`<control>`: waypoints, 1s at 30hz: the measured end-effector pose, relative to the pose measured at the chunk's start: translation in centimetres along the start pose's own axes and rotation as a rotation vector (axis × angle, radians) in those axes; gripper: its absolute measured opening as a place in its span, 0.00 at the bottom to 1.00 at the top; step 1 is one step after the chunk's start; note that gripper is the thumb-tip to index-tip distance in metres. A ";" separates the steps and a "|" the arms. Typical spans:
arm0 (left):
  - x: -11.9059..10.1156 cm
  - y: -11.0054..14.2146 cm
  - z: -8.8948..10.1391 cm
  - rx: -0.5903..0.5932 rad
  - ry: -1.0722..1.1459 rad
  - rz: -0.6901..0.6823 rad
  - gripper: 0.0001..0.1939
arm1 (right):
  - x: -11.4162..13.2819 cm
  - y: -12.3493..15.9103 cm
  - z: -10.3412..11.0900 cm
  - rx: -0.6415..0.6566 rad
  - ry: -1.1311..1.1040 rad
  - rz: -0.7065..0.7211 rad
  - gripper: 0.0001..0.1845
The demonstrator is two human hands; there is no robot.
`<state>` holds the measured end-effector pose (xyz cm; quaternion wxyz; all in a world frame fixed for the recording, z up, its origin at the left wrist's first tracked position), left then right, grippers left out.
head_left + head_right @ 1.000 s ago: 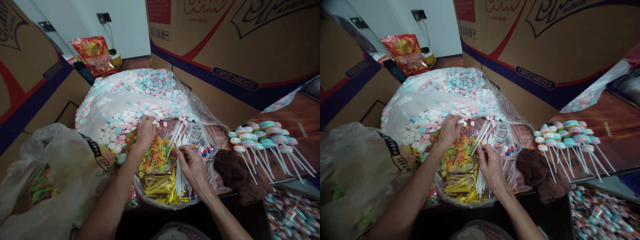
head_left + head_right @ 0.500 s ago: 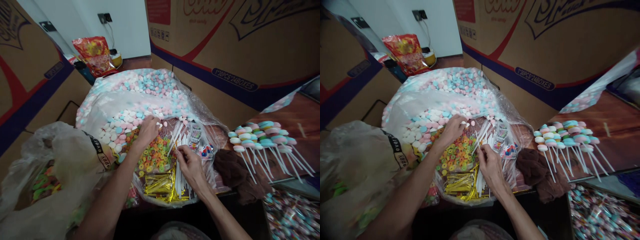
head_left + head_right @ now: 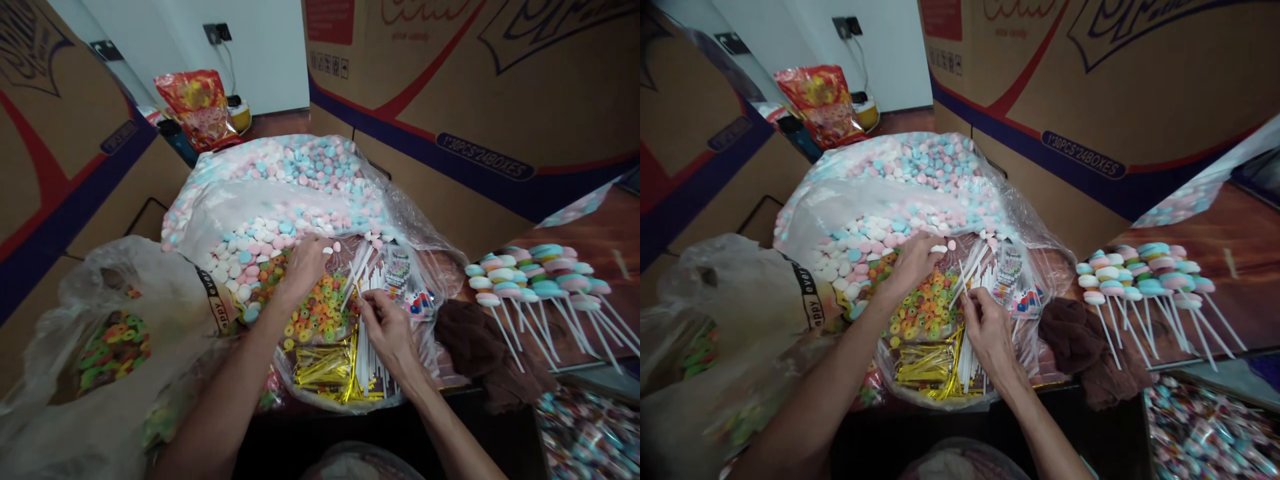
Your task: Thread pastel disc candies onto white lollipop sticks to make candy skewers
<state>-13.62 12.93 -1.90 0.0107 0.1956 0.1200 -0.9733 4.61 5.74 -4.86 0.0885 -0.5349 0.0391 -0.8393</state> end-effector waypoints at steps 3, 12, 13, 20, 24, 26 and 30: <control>-0.5 -0.3 -0.7 0.042 -0.110 0.008 0.15 | 0.1 0.0 0.0 0.000 0.003 0.010 0.11; -0.4 0.1 0.0 0.171 0.371 0.177 0.11 | -0.4 -0.5 2.0 -0.029 0.170 0.020 0.10; -0.8 0.4 -0.1 0.214 0.387 0.145 0.10 | -0.7 -0.6 2.4 -0.034 0.196 0.013 0.11; -1.8 1.2 -0.5 0.162 0.193 0.031 0.07 | -3.0 -1.2 5.5 -0.053 0.172 -0.027 0.10; -1.1 1.4 -0.4 0.210 0.345 0.031 0.09 | -3.4 -1.2 5.4 -0.036 0.062 -0.062 0.12; -0.7 1.6 -0.2 0.227 0.443 0.033 0.11 | -2.9 -1.2 4.8 -0.028 0.030 -0.055 0.12; -0.7 1.7 -0.1 0.215 0.555 0.088 0.09 | -1.4 -1.1 2.9 0.007 0.008 -0.013 0.11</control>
Point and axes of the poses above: each hand's wrist, its own y-axis away from the middle knuckle, its own z-axis out of the back of the hand, x = y × z, the point moved 6 cm from there along -y, towards the middle knuckle, and after that the axes turned 7 degrees about -x, right-handed, at the moved point
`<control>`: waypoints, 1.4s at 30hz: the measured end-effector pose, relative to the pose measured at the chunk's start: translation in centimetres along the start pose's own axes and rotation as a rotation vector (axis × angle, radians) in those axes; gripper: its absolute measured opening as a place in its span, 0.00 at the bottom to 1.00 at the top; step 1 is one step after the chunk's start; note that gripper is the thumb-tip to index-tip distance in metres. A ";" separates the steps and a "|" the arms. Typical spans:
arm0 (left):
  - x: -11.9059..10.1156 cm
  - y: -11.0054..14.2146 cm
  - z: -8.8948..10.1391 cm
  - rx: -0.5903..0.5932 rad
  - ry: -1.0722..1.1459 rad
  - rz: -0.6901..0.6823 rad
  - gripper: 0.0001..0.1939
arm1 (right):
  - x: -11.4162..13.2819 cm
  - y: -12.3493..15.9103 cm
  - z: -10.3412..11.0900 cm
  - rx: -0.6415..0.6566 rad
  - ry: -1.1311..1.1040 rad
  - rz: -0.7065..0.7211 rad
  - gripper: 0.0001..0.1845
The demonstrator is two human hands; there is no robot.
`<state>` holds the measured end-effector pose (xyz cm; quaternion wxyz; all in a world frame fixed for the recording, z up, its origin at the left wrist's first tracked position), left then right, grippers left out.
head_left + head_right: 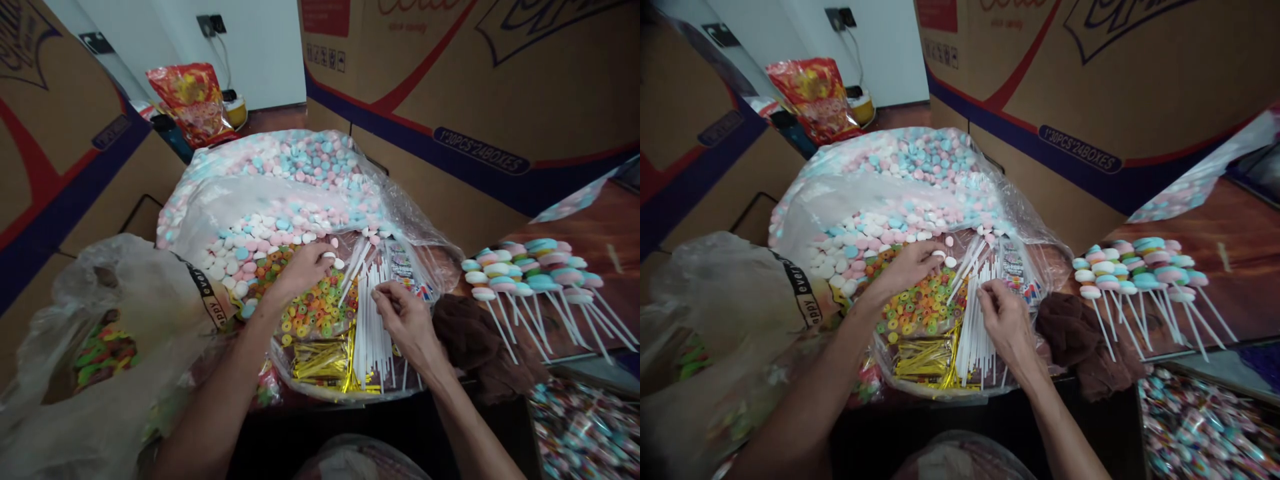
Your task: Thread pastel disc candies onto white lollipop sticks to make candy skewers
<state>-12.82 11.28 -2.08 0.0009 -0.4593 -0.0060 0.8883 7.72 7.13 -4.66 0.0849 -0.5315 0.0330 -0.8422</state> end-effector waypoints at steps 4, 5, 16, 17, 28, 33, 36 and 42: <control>-0.5 -0.8 -0.3 -0.107 -0.034 0.026 0.07 | 1.0 0.3 -1.1 0.023 0.010 0.039 0.10; -0.7 -1.0 -0.6 -0.105 -0.042 0.019 0.06 | 1.1 0.3 -1.2 0.024 0.011 0.043 0.10; -0.6 -0.4 -1.8 -0.048 -0.424 -0.053 0.07 | 1.0 0.6 -1.2 0.013 0.019 0.014 0.10; -0.8 -0.2 -2.0 -0.031 -0.442 -0.063 0.08 | 1.0 0.6 -1.2 0.007 0.016 0.009 0.10; -0.4 1.0 -1.4 -0.131 -0.072 -0.045 0.15 | 0.8 1.0 -2.1 0.006 -0.172 -0.110 0.13; 1.4 1.3 -0.6 -0.281 0.392 0.112 0.09 | 1.3 1.5 -3.0 0.034 -0.248 -0.112 0.14; 1.9 1.9 -0.2 -0.340 0.503 0.191 0.11 | 1.8 1.6 -3.4 0.056 -0.280 -0.113 0.14; 1.7 2.6 -0.5 -0.264 0.712 0.189 0.15 | 2.5 1.5 -4.1 0.103 -0.323 -0.112 0.12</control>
Point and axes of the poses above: each hand's wrist, its own y-axis away from the middle knuckle, its own z-axis out of the back of the hand, x = y × z, the point moved 6 cm from there along -y, towards the middle knuckle, and after that the axes turned 7 degrees about -x, right-handed, at the moved point
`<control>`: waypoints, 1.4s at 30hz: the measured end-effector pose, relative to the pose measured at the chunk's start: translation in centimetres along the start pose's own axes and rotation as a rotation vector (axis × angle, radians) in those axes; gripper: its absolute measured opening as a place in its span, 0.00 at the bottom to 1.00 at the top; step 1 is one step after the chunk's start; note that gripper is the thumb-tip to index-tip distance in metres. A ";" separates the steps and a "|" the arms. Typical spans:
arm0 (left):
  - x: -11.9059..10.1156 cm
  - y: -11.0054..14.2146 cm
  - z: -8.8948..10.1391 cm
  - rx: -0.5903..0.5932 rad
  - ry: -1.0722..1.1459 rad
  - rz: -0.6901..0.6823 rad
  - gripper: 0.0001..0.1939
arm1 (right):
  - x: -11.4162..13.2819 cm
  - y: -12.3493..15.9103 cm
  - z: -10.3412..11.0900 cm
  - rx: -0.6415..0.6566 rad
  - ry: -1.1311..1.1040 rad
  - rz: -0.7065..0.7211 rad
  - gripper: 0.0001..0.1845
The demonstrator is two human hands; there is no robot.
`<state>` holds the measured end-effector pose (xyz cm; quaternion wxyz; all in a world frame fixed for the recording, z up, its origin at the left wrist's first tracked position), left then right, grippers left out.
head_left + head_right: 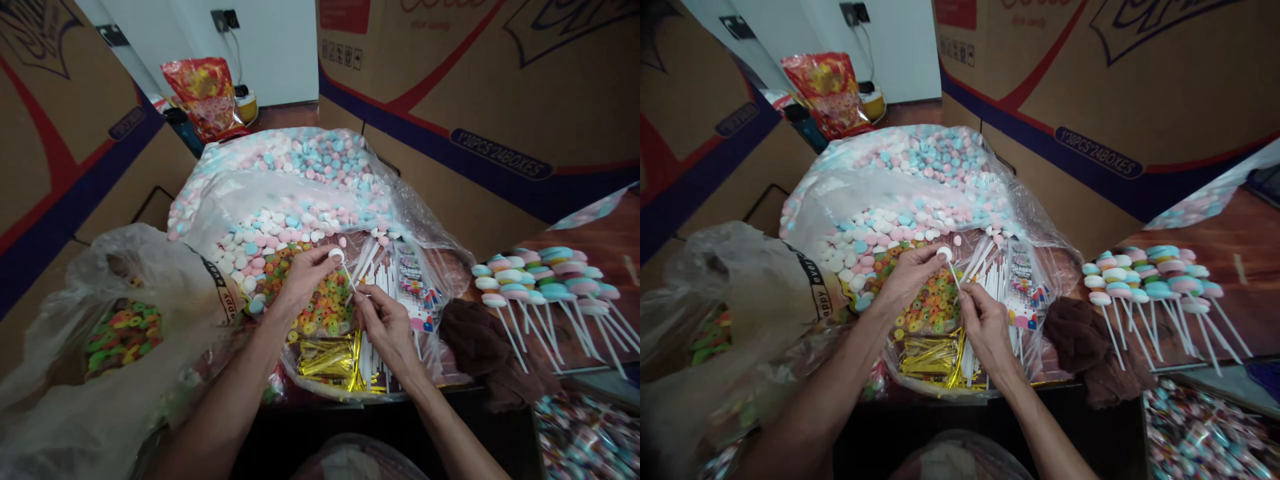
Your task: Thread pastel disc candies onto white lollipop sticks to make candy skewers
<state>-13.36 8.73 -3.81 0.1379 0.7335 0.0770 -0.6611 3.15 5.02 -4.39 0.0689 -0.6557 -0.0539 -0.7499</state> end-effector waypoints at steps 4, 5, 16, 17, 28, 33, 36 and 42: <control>0.1 0.2 -0.1 0.035 0.063 0.014 0.17 | -0.4 -0.2 -0.1 -0.015 0.038 0.013 0.13; 0.1 0.2 -0.1 0.038 0.057 0.007 0.17 | -0.5 -0.2 -0.1 -0.019 0.048 0.016 0.13; 0.3 0.1 0.4 -0.138 -0.058 -0.096 0.16 | -0.3 -0.2 0.1 -0.017 0.118 0.029 0.14; 0.2 0.1 0.4 -0.149 -0.070 -0.113 0.15 | -0.3 -0.3 0.1 -0.018 0.126 0.029 0.14; -1.1 1.1 -0.1 -0.177 -0.391 -0.391 0.11 | 1.2 -1.0 -1.0 -0.078 0.079 0.020 0.14; -1.6 1.7 -0.5 -0.114 -0.446 -0.410 0.11 | 1.7 -2.0 -2.0 -0.086 0.046 0.063 0.13; -1.5 2.0 -1.0 -0.027 -0.388 -0.350 0.12 | 1.4 -3.0 -2.0 -0.111 0.059 0.077 0.13; -2.2 3.0 -0.7 0.028 -0.534 -0.331 0.16 | 1.2 -3.5 0.4 -0.115 0.143 0.123 0.16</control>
Point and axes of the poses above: each hand's wrist, its own y-axis away from the middle knuckle, its own z-axis out of the back of the hand, x = y × z, the point moved 6 cm from there along -y, towards the middle knuckle, and after that the axes turned 7 degrees about -x, right-handed, at the moved point
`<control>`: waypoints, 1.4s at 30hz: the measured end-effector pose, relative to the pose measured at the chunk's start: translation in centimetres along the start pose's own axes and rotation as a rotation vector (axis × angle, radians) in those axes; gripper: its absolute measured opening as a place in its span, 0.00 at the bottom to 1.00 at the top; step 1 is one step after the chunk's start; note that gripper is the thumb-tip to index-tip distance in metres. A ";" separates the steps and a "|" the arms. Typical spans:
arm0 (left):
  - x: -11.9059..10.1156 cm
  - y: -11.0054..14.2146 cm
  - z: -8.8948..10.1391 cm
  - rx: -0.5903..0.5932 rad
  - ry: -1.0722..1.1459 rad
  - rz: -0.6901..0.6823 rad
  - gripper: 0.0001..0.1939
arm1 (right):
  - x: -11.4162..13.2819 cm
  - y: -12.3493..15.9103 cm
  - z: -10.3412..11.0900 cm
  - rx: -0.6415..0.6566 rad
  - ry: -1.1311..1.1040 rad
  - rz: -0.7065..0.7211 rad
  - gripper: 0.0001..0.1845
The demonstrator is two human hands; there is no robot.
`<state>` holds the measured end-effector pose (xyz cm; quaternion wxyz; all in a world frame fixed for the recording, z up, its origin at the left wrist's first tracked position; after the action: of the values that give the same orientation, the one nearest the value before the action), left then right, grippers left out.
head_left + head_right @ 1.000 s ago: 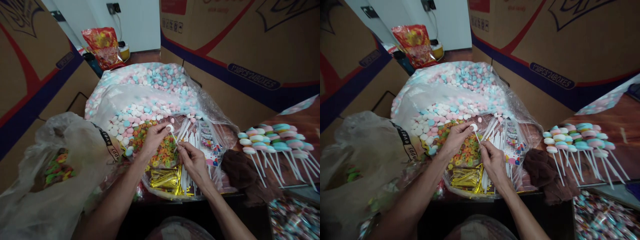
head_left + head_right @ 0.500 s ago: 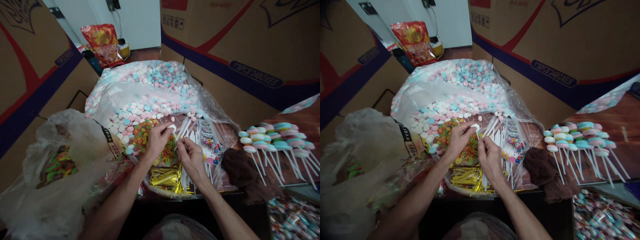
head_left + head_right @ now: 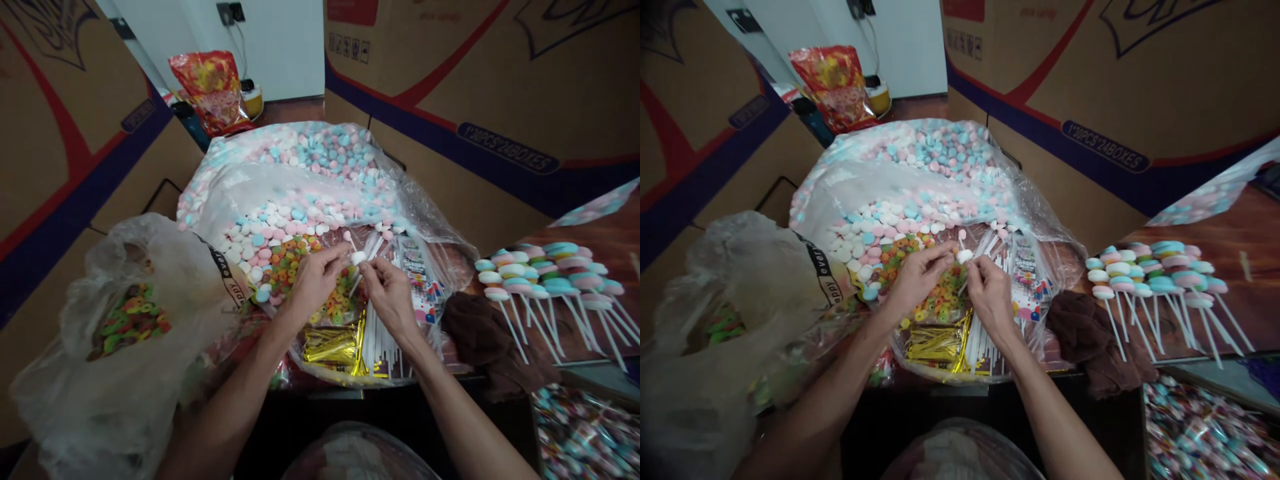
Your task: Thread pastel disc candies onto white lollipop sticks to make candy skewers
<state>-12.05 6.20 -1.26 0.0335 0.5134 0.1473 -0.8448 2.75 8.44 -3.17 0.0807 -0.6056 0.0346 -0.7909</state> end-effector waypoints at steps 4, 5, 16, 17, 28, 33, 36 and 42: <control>-0.8 1.1 -0.8 0.135 -0.426 -0.177 0.10 | -1.0 1.2 2.2 -0.010 0.056 -0.018 0.17; -0.8 1.2 -1.2 0.169 -0.489 -0.216 0.08 | -1.3 1.6 2.5 -0.006 0.058 -0.029 0.16; -1.1 0.5 -1.8 0.250 -0.576 -0.273 0.09 | -2.7 4.3 2.4 0.038 0.055 -0.089 0.18; -1.4 0.7 -2.1 0.303 -0.632 -0.307 0.09 | -2.7 4.3 2.5 0.036 0.056 -0.089 0.18; -0.9 0.2 -2.2 0.216 -0.453 -0.162 0.06 | -2.4 4.5 2.5 0.041 0.047 -0.084 0.16; 1.4 -0.7 -0.1 0.019 0.272 0.218 0.05 | -1.2 4.9 2.1 0.060 -0.003 -0.052 0.14; 2.0 -0.4 0.4 0.023 0.585 0.382 0.10 | -0.7 5.1 1.5 0.080 -0.055 -0.050 0.13; 2.3 0.0 0.3 0.060 0.696 0.432 0.13 | 0.0 5.0 0.8 0.109 -0.069 -0.010 0.14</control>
<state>-13.41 6.31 -3.12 0.1432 0.7884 0.0142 -0.5981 3.98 3.56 -3.73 0.1107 -0.6274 -0.0146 -0.7707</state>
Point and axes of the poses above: each hand's wrist, its own y-axis away from the middle knuckle, its own z-axis out of the back of the hand, x = y × z, the point moved 6 cm from there along -y, towards the middle knuckle, and after that the axes turned 7 degrees about -x, right-handed, at the moved point
